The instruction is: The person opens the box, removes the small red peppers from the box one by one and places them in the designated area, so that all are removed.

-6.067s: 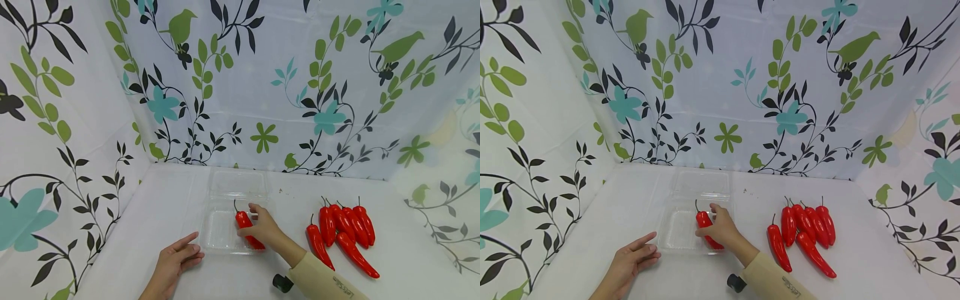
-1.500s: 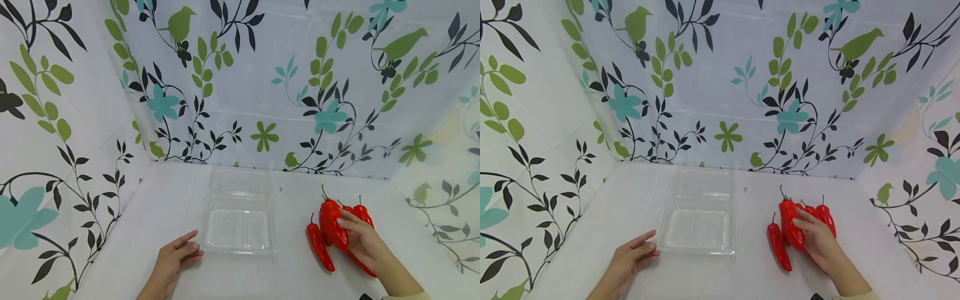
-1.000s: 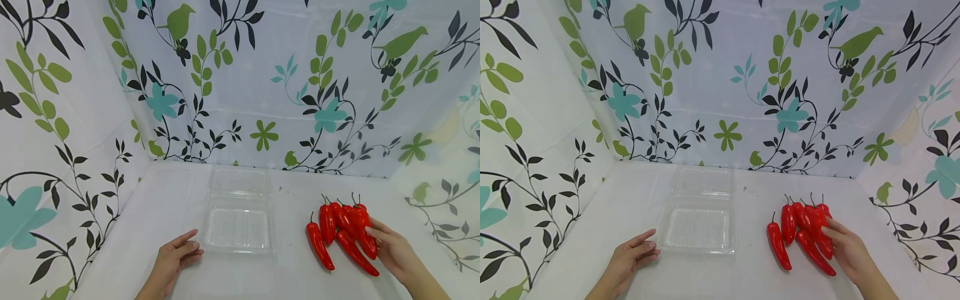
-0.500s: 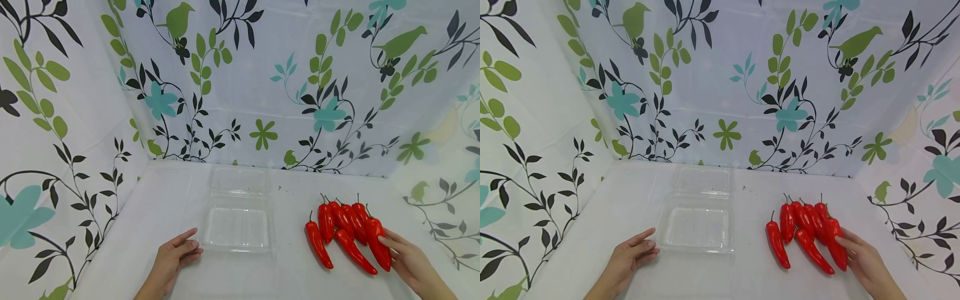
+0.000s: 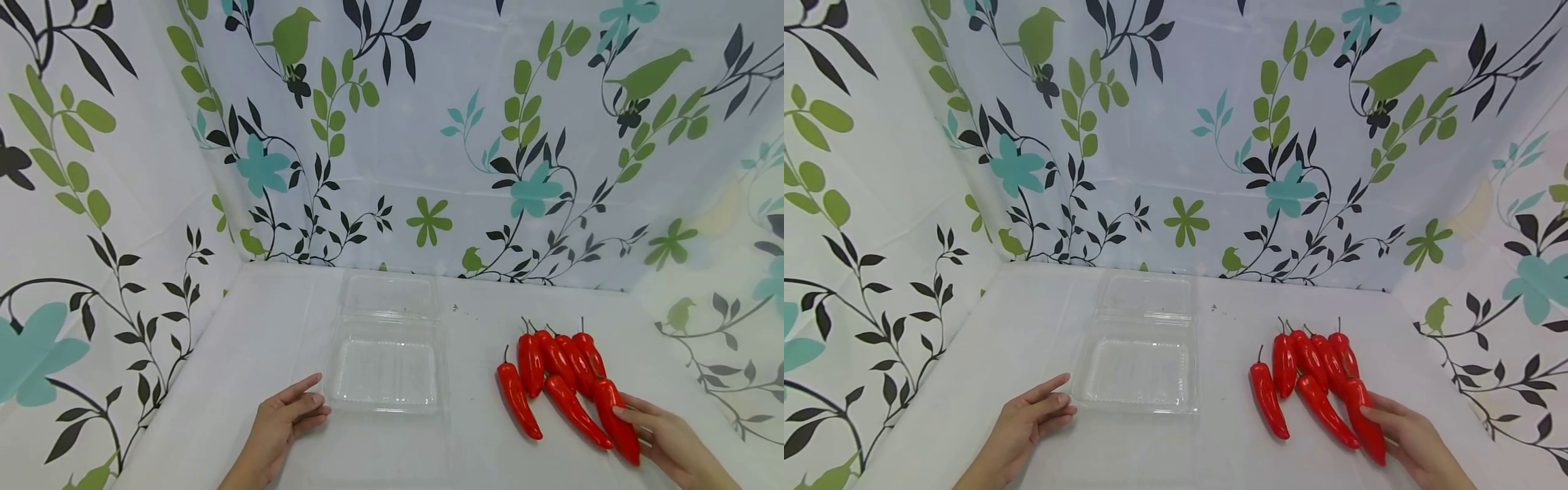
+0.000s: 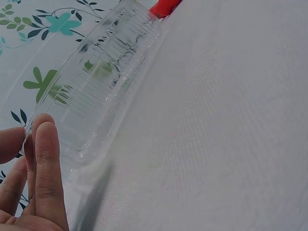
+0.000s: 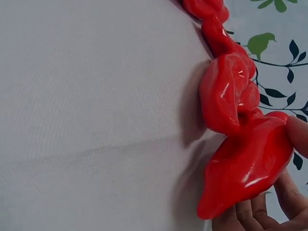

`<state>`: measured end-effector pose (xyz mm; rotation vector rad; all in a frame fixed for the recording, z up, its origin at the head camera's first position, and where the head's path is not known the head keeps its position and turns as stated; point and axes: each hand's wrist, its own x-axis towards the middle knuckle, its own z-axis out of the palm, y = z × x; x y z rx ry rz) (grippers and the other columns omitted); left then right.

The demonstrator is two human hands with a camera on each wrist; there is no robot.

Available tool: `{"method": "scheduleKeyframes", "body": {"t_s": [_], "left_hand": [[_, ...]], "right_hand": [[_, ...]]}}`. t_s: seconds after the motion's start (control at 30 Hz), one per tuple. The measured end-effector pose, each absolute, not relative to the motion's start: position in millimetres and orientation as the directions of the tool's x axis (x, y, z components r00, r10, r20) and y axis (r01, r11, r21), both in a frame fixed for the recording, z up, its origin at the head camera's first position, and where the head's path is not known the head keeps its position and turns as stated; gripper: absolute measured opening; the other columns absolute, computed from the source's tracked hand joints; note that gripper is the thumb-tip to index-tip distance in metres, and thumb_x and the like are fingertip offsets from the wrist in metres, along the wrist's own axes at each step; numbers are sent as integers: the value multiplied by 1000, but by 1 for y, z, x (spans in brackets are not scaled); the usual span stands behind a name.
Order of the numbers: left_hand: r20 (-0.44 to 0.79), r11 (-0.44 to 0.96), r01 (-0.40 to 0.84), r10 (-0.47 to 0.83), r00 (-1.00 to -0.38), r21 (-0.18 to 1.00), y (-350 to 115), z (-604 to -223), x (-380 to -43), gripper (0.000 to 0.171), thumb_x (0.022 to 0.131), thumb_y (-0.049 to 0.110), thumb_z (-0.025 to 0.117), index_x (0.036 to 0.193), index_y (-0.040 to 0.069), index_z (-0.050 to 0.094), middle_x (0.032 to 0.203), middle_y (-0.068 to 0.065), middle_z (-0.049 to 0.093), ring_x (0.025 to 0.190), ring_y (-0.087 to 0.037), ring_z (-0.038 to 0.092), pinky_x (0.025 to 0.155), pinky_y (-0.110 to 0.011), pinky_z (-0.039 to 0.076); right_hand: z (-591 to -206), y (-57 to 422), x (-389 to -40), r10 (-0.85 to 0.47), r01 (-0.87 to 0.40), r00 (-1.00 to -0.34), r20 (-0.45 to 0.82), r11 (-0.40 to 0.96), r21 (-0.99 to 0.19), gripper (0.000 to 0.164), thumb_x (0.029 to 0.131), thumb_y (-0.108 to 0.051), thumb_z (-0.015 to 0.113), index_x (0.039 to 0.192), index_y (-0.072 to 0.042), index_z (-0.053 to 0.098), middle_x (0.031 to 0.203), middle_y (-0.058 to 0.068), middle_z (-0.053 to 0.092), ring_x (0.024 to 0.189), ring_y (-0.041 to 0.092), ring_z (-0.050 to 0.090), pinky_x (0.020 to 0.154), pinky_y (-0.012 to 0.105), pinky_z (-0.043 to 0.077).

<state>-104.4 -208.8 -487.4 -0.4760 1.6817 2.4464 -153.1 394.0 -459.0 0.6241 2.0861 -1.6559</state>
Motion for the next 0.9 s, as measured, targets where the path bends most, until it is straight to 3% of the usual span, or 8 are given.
{"method": "scheduleKeyframes", "body": {"t_s": [0.3, 0.53, 0.9], "left_hand": [[-338, -366, -287, -83, -937, 885, -210, -487, -104, 54, 94, 2, 70, 144, -4, 52, 101, -15, 71, 90, -25, 73, 86, -35, 61], [-340, -369, -292, -70, -938, 882, -211, -486, -103, 54, 94, 3, 70, 144, -4, 52, 101, -14, 71, 90, -25, 73, 87, -35, 60], [-341, -376, -291, -72, -937, 880, -209, -486, -104, 54, 93, 2, 70, 144, -4, 52, 99, -14, 70, 89, -25, 73, 86, -35, 60]], "right_hand": [[-466, 385, -153, 100, 561, -824, -558, 284, -778, 91, 98, -33, 68, 154, 14, 14, 147, 38, 32, 111, 32, 57, 90, 49, 59], [-467, 377, -152, 86, 520, -841, -534, 403, -753, 85, 100, -34, 65, 151, 17, 19, 142, 38, 39, 107, 29, 59, 89, 48, 59], [-463, 366, -156, 165, 497, -853, -495, 549, -672, 86, 94, -42, 70, 143, 17, 33, 132, 39, 48, 101, 31, 62, 84, 47, 61]]}}
